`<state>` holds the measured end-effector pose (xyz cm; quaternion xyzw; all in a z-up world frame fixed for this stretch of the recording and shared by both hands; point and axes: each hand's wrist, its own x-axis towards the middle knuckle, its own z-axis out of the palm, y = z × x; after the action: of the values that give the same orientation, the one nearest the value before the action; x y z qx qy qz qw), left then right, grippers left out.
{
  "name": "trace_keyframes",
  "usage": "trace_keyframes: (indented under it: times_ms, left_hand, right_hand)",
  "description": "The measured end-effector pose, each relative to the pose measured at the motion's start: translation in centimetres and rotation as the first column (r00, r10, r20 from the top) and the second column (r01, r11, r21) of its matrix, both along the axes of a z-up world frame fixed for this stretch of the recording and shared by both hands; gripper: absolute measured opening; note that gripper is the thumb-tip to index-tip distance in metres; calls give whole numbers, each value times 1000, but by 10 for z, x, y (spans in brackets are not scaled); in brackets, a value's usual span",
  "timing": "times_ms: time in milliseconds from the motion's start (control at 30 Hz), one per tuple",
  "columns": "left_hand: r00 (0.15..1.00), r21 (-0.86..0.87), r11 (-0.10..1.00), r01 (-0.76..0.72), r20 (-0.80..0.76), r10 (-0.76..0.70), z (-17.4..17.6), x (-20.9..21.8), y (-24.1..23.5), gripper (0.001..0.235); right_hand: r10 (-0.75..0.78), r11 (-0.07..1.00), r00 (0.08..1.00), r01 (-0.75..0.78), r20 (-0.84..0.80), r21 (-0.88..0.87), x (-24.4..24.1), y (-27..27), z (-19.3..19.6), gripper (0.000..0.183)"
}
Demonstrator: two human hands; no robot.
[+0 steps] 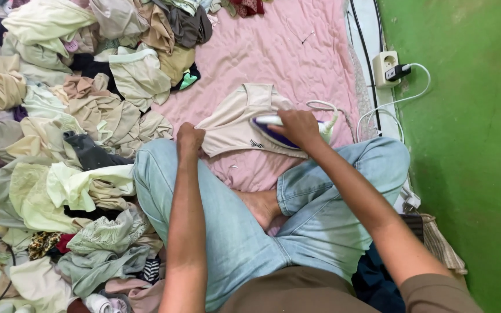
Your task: A person sits on the floor and irons small pieces of clothing from a large pile using a steam iron.
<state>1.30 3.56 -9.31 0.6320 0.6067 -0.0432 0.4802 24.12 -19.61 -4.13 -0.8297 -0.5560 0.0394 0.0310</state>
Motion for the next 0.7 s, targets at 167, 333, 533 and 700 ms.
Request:
trace_keyframes:
  times_ms: [167, 333, 533, 700]
  left_hand:
    - [1000, 3, 1000, 3, -25, -3, -4, -3, -1, 44]
    - [999, -8, 1000, 23, 30, -23, -48, 1, 14, 47]
    - [998, -42, 998, -55, 28, 56, -6, -1, 0, 49]
    - [997, -52, 996, -67, 39, 70, -16, -1, 1, 46]
  right_hand:
    - [193, 981, 981, -192, 5, -37, -6, -9, -8, 46]
    - [132, 988, 991, -132, -10, -79, -2, 8, 7, 51]
    - [-292, 952, 954, 297, -63, 79, 19, 54, -26, 54]
    - [-418, 908, 907, 417, 44, 28, 19, 91, -49, 43]
